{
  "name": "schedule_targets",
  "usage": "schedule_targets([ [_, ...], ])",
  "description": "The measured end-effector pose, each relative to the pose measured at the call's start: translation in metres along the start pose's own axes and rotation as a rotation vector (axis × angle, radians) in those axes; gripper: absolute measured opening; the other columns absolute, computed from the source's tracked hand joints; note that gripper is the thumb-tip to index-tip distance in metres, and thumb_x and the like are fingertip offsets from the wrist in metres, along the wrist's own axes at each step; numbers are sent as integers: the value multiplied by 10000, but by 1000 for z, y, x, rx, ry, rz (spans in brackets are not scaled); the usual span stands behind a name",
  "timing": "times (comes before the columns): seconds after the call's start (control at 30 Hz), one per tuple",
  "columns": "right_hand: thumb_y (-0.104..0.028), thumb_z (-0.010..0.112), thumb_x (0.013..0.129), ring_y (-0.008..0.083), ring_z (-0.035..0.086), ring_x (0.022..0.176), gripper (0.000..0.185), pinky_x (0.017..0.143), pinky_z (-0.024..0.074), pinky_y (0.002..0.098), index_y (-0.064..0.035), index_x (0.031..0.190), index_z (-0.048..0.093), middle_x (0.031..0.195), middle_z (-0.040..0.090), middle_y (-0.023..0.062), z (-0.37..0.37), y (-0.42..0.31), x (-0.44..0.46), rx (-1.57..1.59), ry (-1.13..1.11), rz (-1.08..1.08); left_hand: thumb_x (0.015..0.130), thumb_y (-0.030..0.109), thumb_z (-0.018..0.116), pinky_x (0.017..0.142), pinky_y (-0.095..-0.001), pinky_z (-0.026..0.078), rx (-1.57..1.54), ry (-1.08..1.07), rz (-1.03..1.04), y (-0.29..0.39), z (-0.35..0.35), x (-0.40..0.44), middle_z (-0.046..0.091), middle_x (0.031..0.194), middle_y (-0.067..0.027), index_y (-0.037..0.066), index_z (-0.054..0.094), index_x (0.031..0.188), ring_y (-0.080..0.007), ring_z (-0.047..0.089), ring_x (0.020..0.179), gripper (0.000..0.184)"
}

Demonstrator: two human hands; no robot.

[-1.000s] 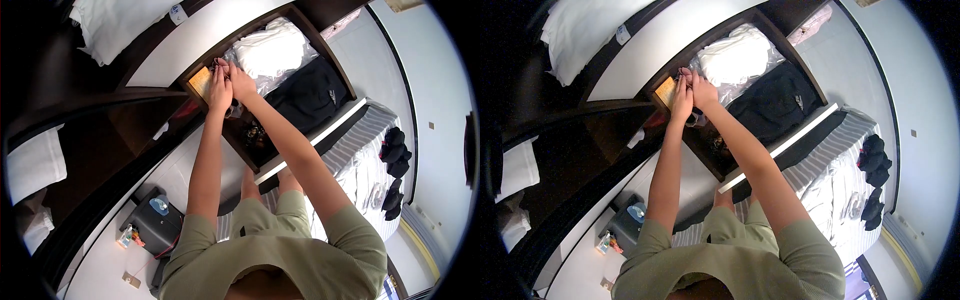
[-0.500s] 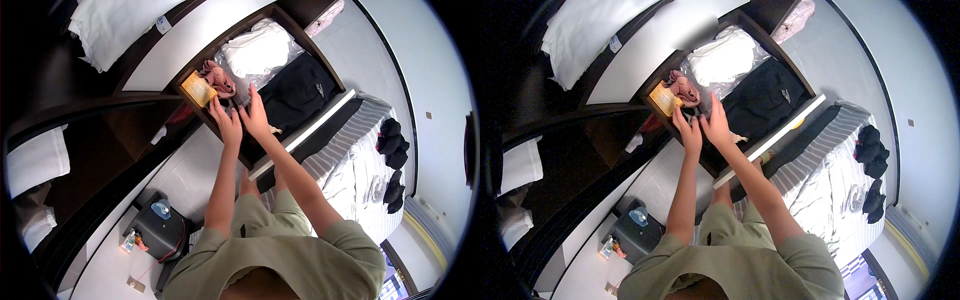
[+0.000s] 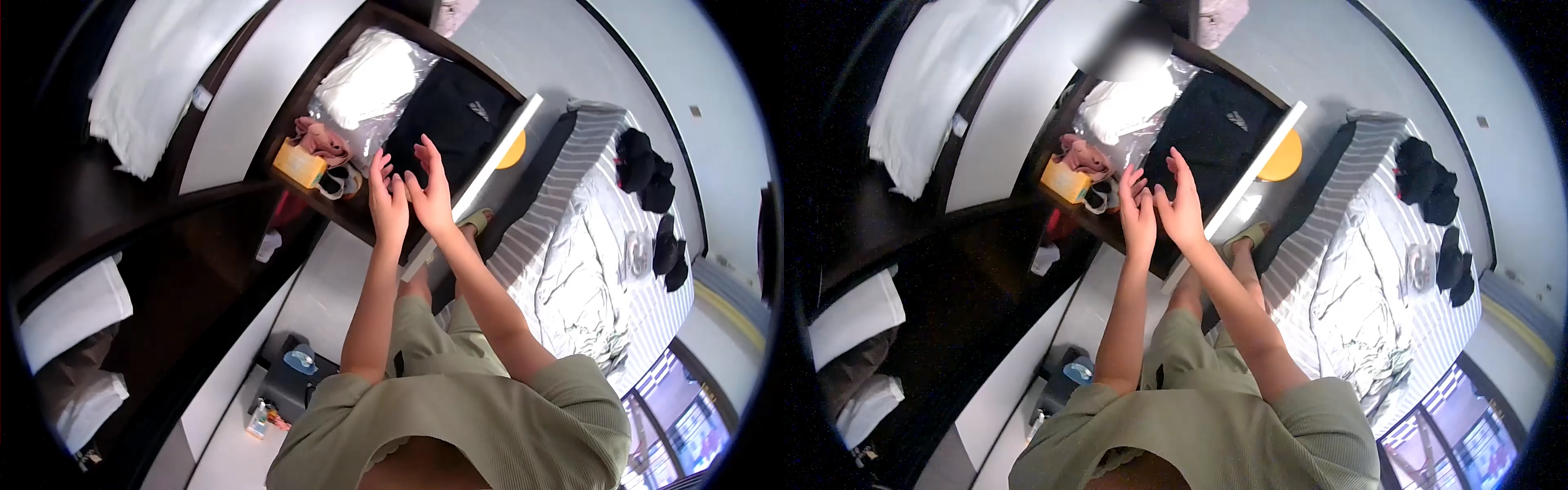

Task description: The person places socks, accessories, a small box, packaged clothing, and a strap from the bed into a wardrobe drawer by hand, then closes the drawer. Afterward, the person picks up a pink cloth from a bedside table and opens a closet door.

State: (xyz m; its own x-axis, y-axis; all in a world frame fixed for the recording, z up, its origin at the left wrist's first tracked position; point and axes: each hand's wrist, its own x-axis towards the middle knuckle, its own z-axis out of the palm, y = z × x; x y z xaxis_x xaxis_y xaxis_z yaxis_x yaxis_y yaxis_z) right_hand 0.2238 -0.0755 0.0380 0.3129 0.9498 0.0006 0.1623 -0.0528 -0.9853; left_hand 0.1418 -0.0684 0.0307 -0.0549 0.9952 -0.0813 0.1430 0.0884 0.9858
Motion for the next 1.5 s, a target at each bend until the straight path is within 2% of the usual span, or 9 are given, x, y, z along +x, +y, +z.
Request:
schedule_targets([
  [0.2, -8, 507, 763, 283, 429, 1126, 569, 954, 325, 356, -43, 1292, 301, 1197, 435, 194, -62, -2, -6, 20, 164, 25, 815, -10, 418, 847, -333, 413, -6, -212, 7, 19, 47, -11, 460, 1172, -157, 63, 334, 1262, -243, 488, 998, 460],
  [0.23, 8, 498, 775, 244, 407, 1149, 569, 967, 309, 346, -64, 1301, 292, 1197, 436, 164, -76, -1, -7, 22, 180, 37, 813, -15, 417, 843, -326, 412, 2, -245, 10, 23, 59, -14, 459, 1173, -149, 67, 341, 1258, -232, 486, 1000, 459],
  [0.37, 0, 508, 776, 247, 440, 1120, 564, 947, 326, 341, -60, 1296, 300, 1169, 469, 168, -129, 4, -16, -65, 318, 68, 808, -27, 411, 845, -320, 406, 39, -401, 65, 33, 106, -28, 466, 1162, -147, 62, 350, 1247, -229, 490, 985, 453],
  [0.5, 3, 511, 765, 240, 450, 1104, 562, 937, 332, 342, -54, 1288, 311, 1160, 475, 162, -178, 17, -25, -73, 438, 97, 789, -30, 418, 860, -345, 404, 90, -507, 97, 49, 154, -44, 494, 1131, -168, 49, 385, 1220, -271, 498, 1025, 440],
  [0.73, -2, 499, 761, 262, 442, 1115, 548, 930, 338, 345, -42, 1278, 320, 1182, 455, 169, -261, 40, -39, -16, 585, 157, 828, 12, 407, 861, -332, 405, 176, -724, 95, 60, 241, -78, 516, 1129, -132, 33, 426, 1176, -247, 504, 1037, 349],
  [1.07, 2, 494, 759, 256, 429, 1129, 507, 946, 326, 334, -24, 1248, 363, 1198, 446, 168, -410, 91, -79, 38, 866, 238, 867, 58, 392, 800, -300, 434, 196, -1076, 88, 39, 382, -152, 546, 1073, -130, 48, 447, 1159, -221, 537, 962, 297],
  [1.23, -5, 497, 761, 254, 431, 1126, 497, 946, 329, 337, -24, 1241, 371, 1196, 451, 155, -474, 115, -111, 46, 1017, 294, 905, 133, 378, 794, -297, 433, 285, -1242, 91, 29, 446, -196, 549, 1075, -129, 37, 466, 1128, -226, 548, 951, 258],
  [1.33, -8, 498, 761, 253, 438, 1119, 491, 945, 330, 336, -25, 1236, 376, 1196, 451, 155, -505, 135, -133, 35, 1094, 317, 908, 136, 372, 794, -299, 431, 325, -1353, 121, 28, 478, -222, 549, 1075, -131, 34, 467, 1125, -225, 546, 959, 258],
  [1.5, -28, 503, 762, 267, 432, 1118, 478, 950, 320, 338, -21, 1225, 387, 1194, 447, 164, -546, 160, -167, 56, 1222, 345, 891, 108, 381, 793, -291, 424, 344, -1487, 38, 6, 521, -260, 553, 1063, -132, 36, 473, 1119, -218, 548, 946, 256],
])
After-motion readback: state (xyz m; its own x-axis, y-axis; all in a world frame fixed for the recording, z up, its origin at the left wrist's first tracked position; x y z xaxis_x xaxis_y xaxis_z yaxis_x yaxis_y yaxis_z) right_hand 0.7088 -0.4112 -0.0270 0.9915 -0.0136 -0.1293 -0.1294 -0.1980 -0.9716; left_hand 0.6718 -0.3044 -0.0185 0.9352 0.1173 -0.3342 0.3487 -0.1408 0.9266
